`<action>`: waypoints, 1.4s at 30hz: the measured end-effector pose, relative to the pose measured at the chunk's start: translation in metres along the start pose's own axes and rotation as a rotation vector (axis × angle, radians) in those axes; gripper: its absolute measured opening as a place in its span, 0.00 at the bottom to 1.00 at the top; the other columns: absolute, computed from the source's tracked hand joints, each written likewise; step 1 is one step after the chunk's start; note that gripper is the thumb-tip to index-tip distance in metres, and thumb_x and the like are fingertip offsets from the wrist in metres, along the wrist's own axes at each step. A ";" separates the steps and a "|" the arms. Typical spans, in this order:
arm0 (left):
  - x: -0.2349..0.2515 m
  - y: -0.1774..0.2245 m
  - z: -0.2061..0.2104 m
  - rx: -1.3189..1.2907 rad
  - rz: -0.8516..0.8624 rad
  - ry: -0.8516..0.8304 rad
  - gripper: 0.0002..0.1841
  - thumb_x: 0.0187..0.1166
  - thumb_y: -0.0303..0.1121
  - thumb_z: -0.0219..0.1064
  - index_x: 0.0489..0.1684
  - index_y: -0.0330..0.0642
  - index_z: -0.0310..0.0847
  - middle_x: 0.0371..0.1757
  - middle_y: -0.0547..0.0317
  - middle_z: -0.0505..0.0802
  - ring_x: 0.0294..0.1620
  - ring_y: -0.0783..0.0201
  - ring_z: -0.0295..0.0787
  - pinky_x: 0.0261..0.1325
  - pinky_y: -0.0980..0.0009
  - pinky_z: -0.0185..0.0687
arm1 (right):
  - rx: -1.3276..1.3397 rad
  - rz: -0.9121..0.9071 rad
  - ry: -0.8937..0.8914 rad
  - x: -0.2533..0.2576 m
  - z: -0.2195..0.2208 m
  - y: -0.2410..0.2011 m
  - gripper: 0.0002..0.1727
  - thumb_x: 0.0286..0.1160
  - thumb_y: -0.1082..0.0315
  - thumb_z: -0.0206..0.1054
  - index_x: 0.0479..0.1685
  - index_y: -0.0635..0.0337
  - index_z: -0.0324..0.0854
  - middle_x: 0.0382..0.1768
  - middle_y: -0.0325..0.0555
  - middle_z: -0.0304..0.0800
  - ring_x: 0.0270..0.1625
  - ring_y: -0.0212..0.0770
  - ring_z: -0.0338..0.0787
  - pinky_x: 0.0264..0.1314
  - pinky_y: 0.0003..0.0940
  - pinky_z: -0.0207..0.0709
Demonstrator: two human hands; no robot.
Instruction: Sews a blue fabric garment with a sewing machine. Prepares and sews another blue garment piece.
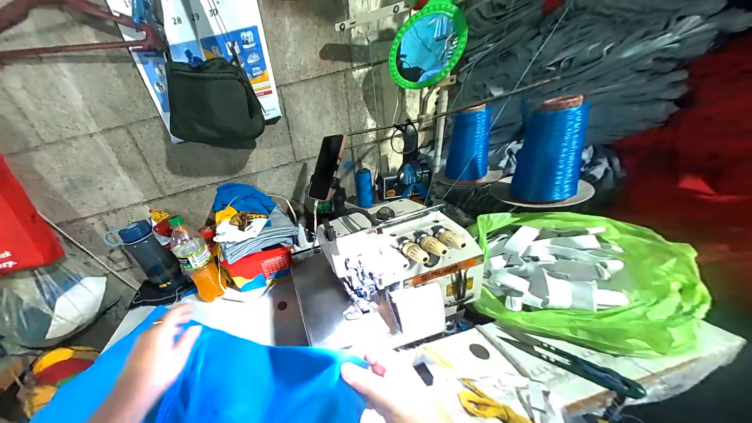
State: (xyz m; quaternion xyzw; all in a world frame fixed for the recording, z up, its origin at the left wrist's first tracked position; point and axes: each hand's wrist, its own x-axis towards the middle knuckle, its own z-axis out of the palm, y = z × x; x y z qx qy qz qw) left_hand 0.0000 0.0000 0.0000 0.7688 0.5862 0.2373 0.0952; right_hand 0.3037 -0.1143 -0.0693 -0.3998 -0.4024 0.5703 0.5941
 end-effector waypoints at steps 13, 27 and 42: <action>-0.014 0.118 0.070 -0.560 0.838 -0.336 0.07 0.76 0.28 0.69 0.33 0.32 0.87 0.33 0.54 0.91 0.38 0.76 0.86 0.47 0.86 0.78 | 0.041 -0.220 -0.130 -0.023 -0.010 -0.003 0.14 0.74 0.83 0.60 0.43 0.55 0.87 0.31 0.26 0.94 0.32 0.21 0.90 0.39 0.22 0.85; -0.024 0.118 0.072 -0.578 0.770 -0.290 0.05 0.73 0.26 0.69 0.34 0.31 0.88 0.35 0.55 0.94 0.40 0.79 0.88 0.50 0.87 0.80 | 0.081 -0.135 -0.096 -0.021 -0.010 -0.003 0.11 0.71 0.83 0.64 0.42 0.57 0.84 0.29 0.29 0.92 0.29 0.24 0.90 0.36 0.22 0.86; -0.028 0.120 0.069 -0.470 0.935 -0.014 0.05 0.77 0.33 0.69 0.35 0.44 0.89 0.39 0.60 0.93 0.54 0.73 0.87 0.63 0.81 0.78 | 0.172 -0.025 0.181 0.000 0.001 -0.002 0.09 0.71 0.82 0.65 0.29 0.58 0.78 0.22 0.36 0.85 0.22 0.27 0.84 0.26 0.21 0.81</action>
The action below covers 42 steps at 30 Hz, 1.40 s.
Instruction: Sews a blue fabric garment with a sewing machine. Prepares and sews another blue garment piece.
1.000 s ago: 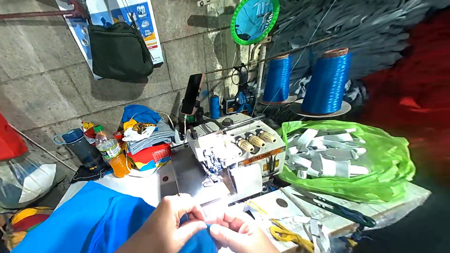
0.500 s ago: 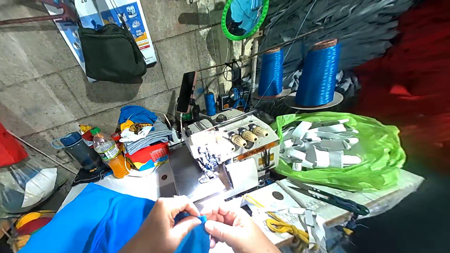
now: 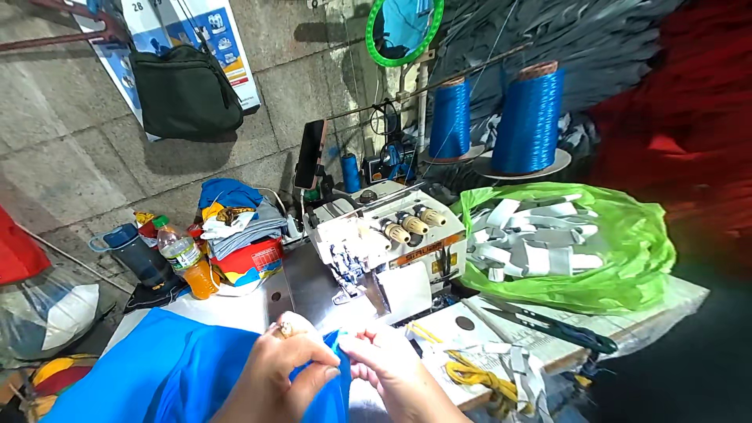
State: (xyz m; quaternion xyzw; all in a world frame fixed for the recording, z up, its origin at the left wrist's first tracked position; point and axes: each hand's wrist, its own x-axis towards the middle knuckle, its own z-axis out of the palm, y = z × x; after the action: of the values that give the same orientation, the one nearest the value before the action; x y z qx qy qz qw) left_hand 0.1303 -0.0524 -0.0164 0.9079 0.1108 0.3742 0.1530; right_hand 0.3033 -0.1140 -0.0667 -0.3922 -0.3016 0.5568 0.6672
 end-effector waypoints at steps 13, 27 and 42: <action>0.001 -0.004 0.009 -0.040 -0.131 0.081 0.11 0.76 0.33 0.69 0.46 0.36 0.88 0.30 0.64 0.87 0.33 0.83 0.79 0.41 0.91 0.73 | -0.291 -0.386 -0.216 -0.015 0.005 -0.011 0.07 0.79 0.76 0.59 0.41 0.59 0.84 0.31 0.28 0.89 0.32 0.19 0.88 0.38 0.19 0.85; 0.008 0.005 -0.068 -0.065 -0.117 0.037 0.07 0.87 0.40 0.60 0.47 0.58 0.85 0.48 0.73 0.94 0.53 0.75 0.92 0.57 0.78 0.87 | -0.482 -0.238 -0.424 -0.037 -0.008 0.059 0.10 0.79 0.71 0.65 0.43 0.73 0.86 0.32 0.45 0.88 0.35 0.22 0.83 0.43 0.19 0.77; 0.037 -0.002 -0.037 -0.009 -0.120 0.214 0.05 0.83 0.34 0.64 0.43 0.56 0.86 0.38 0.81 0.90 0.37 0.87 0.86 0.42 0.88 0.84 | -0.638 -0.508 -0.234 -0.056 -0.045 0.022 0.07 0.69 0.77 0.70 0.30 0.77 0.85 0.25 0.54 0.90 0.29 0.29 0.86 0.37 0.22 0.80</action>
State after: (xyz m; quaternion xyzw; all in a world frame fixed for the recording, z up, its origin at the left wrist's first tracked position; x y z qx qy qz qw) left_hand 0.1294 -0.0314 0.0320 0.8537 0.1788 0.4598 0.1665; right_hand 0.3189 -0.1757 -0.1067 -0.4264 -0.6197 0.2943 0.5895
